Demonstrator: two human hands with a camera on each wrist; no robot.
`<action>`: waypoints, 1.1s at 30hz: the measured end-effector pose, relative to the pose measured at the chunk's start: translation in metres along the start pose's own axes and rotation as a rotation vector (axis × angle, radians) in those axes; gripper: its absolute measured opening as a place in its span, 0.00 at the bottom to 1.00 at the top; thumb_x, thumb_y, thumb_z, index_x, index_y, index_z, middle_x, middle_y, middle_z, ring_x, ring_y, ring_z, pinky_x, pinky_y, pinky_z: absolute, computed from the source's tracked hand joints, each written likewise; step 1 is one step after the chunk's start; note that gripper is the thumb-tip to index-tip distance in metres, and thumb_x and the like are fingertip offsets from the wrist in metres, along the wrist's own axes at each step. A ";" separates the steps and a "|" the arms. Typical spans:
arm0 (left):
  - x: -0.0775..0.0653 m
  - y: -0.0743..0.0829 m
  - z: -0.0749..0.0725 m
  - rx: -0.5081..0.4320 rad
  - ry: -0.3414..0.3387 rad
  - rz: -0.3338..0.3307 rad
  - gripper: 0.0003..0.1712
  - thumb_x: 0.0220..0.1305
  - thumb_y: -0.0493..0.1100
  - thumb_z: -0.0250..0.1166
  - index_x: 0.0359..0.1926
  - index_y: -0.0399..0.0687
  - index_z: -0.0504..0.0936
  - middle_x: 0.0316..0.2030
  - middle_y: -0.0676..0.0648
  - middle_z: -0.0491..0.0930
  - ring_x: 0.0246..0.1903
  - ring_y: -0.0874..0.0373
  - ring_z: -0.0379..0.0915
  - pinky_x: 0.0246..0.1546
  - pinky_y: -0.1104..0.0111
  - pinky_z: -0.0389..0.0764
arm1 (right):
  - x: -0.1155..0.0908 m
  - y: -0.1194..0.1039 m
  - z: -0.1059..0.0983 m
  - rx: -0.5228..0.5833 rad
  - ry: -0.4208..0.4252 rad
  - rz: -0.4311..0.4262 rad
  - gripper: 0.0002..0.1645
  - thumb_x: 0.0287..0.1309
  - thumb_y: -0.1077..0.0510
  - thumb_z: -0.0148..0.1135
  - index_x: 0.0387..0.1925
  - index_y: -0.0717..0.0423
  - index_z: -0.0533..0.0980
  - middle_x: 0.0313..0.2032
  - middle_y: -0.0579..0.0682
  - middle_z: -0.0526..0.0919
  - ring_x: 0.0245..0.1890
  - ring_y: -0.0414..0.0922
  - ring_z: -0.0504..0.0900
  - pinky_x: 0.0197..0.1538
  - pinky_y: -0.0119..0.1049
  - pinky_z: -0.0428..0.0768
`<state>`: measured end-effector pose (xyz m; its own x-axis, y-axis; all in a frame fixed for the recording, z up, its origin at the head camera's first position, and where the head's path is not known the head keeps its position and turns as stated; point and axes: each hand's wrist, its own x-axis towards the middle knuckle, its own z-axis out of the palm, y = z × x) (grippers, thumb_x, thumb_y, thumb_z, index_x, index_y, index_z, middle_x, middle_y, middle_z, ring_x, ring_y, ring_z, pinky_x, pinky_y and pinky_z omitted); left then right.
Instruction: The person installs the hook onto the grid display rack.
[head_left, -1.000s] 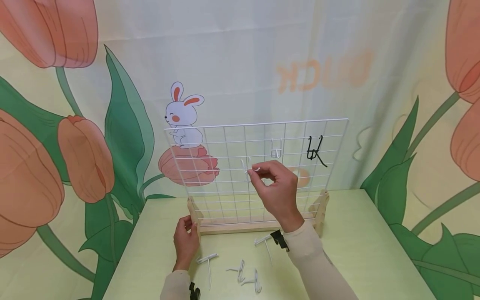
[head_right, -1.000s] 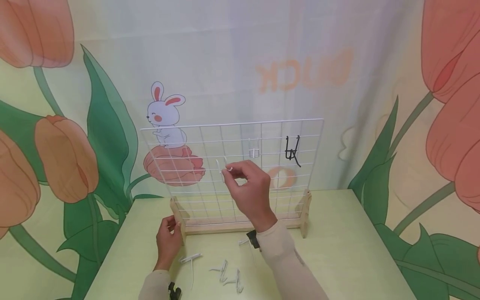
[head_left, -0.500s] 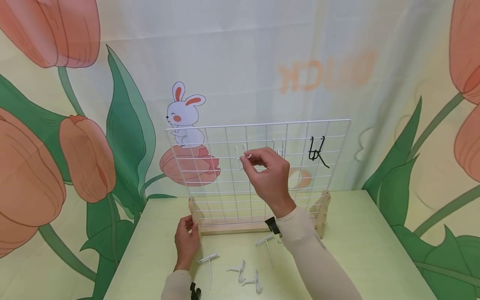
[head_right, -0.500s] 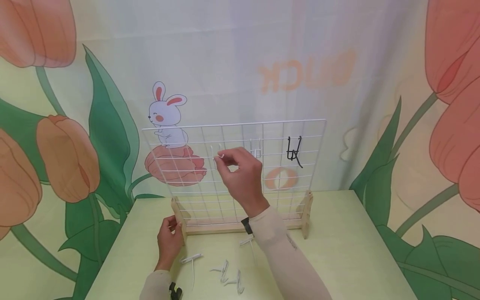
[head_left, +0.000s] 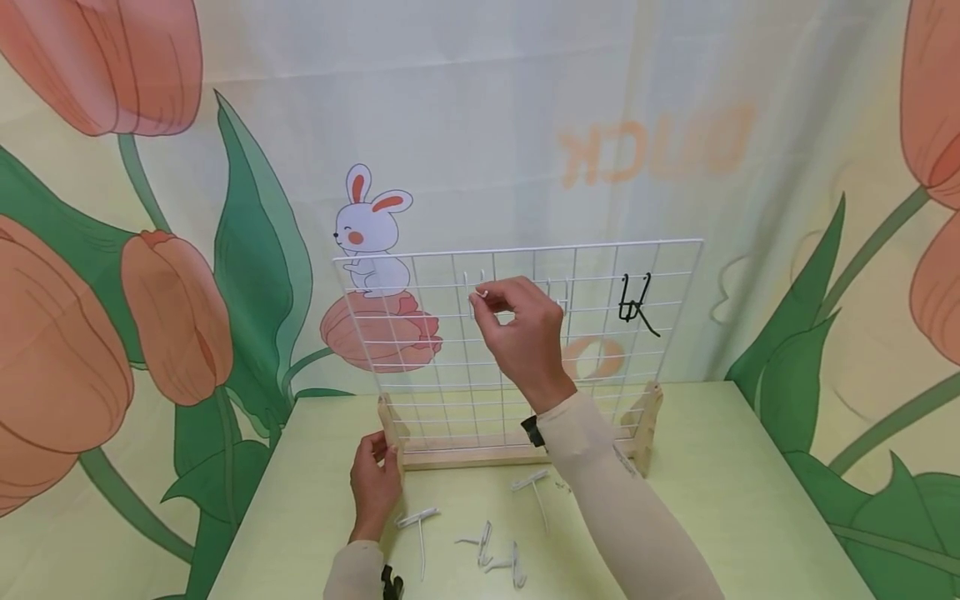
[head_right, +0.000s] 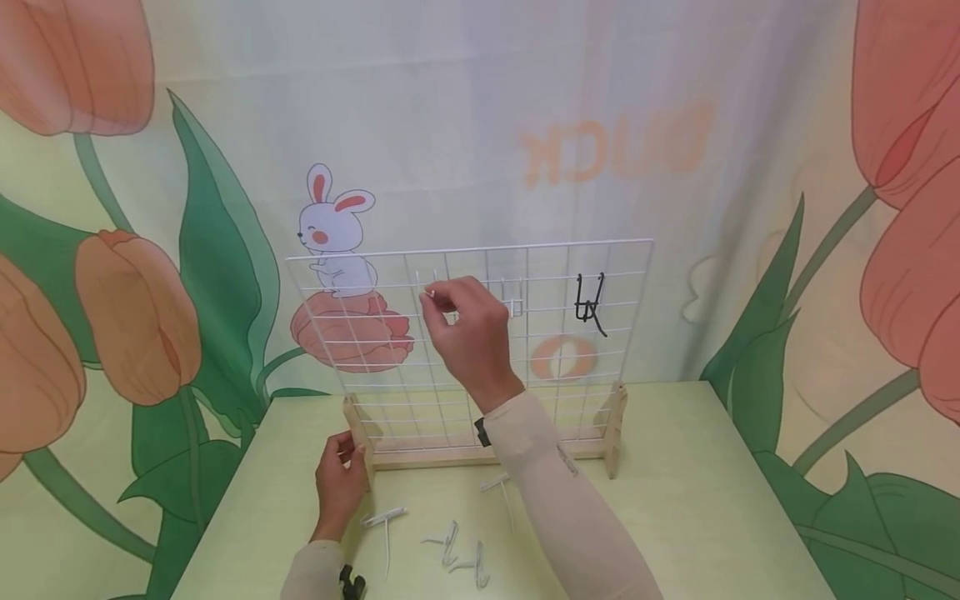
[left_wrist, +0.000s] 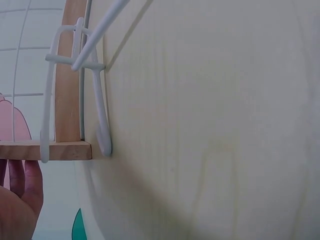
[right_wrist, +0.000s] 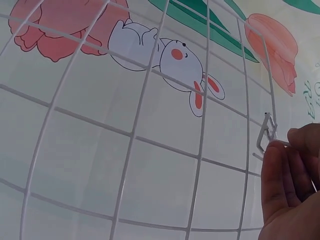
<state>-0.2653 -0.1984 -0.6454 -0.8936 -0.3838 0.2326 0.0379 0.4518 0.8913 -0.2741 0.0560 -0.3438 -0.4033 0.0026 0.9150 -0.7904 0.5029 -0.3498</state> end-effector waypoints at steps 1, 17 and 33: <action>0.000 0.000 0.000 0.000 0.002 0.000 0.17 0.79 0.37 0.61 0.64 0.41 0.74 0.57 0.37 0.82 0.58 0.40 0.81 0.57 0.45 0.85 | 0.000 0.001 0.002 -0.006 -0.003 0.002 0.07 0.65 0.61 0.73 0.40 0.63 0.87 0.36 0.55 0.90 0.34 0.47 0.90 0.43 0.39 0.91; 0.002 -0.004 0.001 0.002 0.011 0.003 0.17 0.78 0.38 0.61 0.64 0.42 0.75 0.57 0.37 0.82 0.58 0.40 0.82 0.57 0.45 0.86 | -0.004 0.008 0.012 -0.103 -0.015 -0.007 0.06 0.65 0.61 0.73 0.40 0.61 0.87 0.35 0.54 0.89 0.33 0.47 0.89 0.42 0.39 0.90; 0.002 -0.006 0.000 -0.018 0.012 0.040 0.16 0.77 0.38 0.63 0.61 0.42 0.76 0.55 0.38 0.83 0.56 0.42 0.83 0.55 0.47 0.87 | -0.019 0.012 0.016 -0.102 -0.059 0.008 0.06 0.64 0.59 0.74 0.39 0.59 0.87 0.35 0.52 0.89 0.34 0.46 0.88 0.42 0.39 0.90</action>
<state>-0.2671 -0.2019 -0.6503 -0.8858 -0.3755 0.2728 0.0815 0.4528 0.8879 -0.2831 0.0481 -0.3688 -0.4379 -0.0426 0.8980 -0.7374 0.5884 -0.3317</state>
